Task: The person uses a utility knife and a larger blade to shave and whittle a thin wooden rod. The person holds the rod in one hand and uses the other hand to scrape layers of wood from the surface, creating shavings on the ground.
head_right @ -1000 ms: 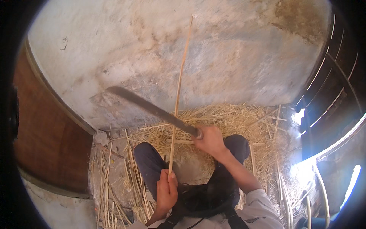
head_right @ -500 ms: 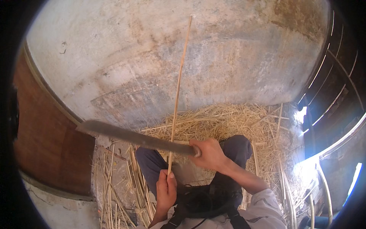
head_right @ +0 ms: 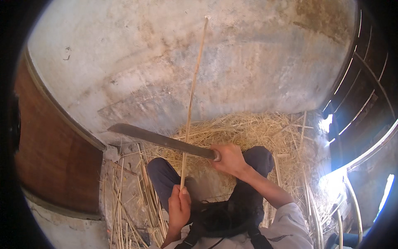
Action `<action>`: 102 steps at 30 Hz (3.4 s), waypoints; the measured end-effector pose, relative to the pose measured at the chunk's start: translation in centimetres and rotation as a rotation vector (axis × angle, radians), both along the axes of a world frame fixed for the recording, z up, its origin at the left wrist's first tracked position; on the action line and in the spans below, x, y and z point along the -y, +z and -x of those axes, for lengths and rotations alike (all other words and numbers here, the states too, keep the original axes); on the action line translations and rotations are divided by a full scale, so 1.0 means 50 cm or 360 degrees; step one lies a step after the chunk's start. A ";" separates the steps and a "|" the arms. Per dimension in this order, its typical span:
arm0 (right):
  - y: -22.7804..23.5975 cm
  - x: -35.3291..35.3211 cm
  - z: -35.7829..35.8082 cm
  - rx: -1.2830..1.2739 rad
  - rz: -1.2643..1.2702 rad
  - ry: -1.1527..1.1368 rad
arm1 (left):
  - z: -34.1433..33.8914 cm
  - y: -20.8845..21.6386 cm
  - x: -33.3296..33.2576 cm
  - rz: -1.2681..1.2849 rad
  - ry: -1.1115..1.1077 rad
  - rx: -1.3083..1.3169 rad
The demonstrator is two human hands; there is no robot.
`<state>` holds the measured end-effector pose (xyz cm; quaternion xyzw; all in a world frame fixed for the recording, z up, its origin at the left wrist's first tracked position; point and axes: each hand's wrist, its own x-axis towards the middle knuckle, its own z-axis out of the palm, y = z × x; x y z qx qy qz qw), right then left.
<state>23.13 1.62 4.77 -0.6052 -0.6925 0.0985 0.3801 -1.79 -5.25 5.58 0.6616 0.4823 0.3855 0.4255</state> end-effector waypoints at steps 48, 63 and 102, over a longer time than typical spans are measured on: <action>0.088 -0.050 -0.036 -0.0059 0.0021 -0.0040 | 0.016 -0.037 -0.014 0.0063 -0.0026 0.0186; 0.088 -0.091 -0.075 -0.0379 0.0114 -0.0070 | 0.021 -0.050 -0.024 0.0035 0.0036 -0.0055; 0.008 -0.165 -0.091 0.0039 0.0006 -0.0293 | 0.013 -0.042 -0.001 0.0003 0.0077 -0.0173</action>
